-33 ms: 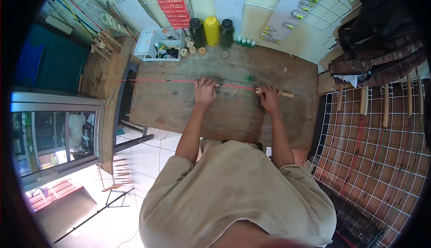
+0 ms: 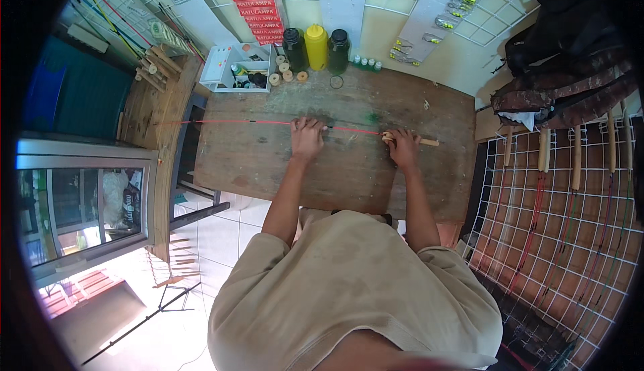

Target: Assemble a fishing rod by attaching the sections and checking the guides.

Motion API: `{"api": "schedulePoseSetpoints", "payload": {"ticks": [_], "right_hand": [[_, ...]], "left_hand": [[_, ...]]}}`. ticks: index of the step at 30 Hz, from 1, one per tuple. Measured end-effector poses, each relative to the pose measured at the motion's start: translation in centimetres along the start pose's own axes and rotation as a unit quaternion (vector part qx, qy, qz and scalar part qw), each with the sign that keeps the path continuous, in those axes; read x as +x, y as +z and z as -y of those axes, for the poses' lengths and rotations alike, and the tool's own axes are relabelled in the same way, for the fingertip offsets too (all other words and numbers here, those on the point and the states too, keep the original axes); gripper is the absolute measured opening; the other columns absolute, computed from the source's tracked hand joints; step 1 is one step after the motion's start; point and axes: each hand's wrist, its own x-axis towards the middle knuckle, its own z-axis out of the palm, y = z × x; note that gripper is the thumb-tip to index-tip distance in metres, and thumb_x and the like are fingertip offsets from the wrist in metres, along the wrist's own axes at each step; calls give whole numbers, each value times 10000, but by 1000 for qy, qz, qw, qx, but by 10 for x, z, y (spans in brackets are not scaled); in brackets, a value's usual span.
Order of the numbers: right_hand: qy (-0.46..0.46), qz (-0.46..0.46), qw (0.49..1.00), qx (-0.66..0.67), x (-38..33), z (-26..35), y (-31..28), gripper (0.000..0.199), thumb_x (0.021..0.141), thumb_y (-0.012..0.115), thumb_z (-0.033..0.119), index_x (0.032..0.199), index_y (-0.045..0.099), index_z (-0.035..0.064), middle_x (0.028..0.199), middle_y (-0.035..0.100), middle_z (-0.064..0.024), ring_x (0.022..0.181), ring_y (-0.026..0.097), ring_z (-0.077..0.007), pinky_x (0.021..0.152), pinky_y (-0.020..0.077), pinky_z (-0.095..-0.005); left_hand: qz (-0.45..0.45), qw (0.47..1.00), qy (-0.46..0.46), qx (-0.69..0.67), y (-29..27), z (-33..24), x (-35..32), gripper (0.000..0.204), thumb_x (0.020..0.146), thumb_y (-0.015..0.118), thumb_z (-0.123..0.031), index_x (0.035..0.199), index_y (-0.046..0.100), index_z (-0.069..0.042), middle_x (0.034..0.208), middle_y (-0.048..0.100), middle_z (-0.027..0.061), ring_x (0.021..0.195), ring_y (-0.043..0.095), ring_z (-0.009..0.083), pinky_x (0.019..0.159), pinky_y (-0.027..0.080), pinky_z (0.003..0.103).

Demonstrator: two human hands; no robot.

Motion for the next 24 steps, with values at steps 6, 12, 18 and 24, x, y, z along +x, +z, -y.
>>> {"api": "schedulePoseSetpoints", "payload": {"ticks": [6, 12, 18, 24], "right_hand": [[24, 31, 998, 41, 3, 7, 0, 289, 801, 658, 143, 1090, 639, 152, 1046, 605, -32, 1057, 505, -253, 954, 269, -462], [-10, -6, 996, 93, -2, 9, 17, 368, 765, 676, 130, 1124, 615, 177, 1031, 624, -11, 1011, 509, -239, 945, 242, -427], [16, 2, 989, 148, -7, 23, 13, 539, 750, 672, 207, 1259, 505, 147, 1021, 650, -109, 1081, 481, -318, 1000, 220, -487], [-13, -21, 985, 172, -8, 25, 13, 501, 745, 641, 134, 1219, 479, 138, 1149, 560, -143, 1183, 411, -353, 1026, 209, -524]], "left_hand": [[-41, 994, 79, -56, 9, 2, 5, 176, 847, 589, -205, 995, 666, -147, 992, 643, -2, 1047, 518, 194, 922, 326, 442], [11, 989, 127, -74, 22, -4, 15, 200, 854, 600, -280, 966, 680, -134, 990, 650, -6, 1010, 542, 188, 891, 364, 408], [-12, 992, 106, -70, 26, 1, 15, 183, 860, 592, -279, 894, 674, -119, 916, 639, 5, 955, 550, 203, 818, 393, 385], [-1, 993, 74, -95, 19, -1, 19, 164, 864, 581, -260, 899, 675, -131, 889, 628, 8, 937, 546, 211, 802, 390, 379]]}}
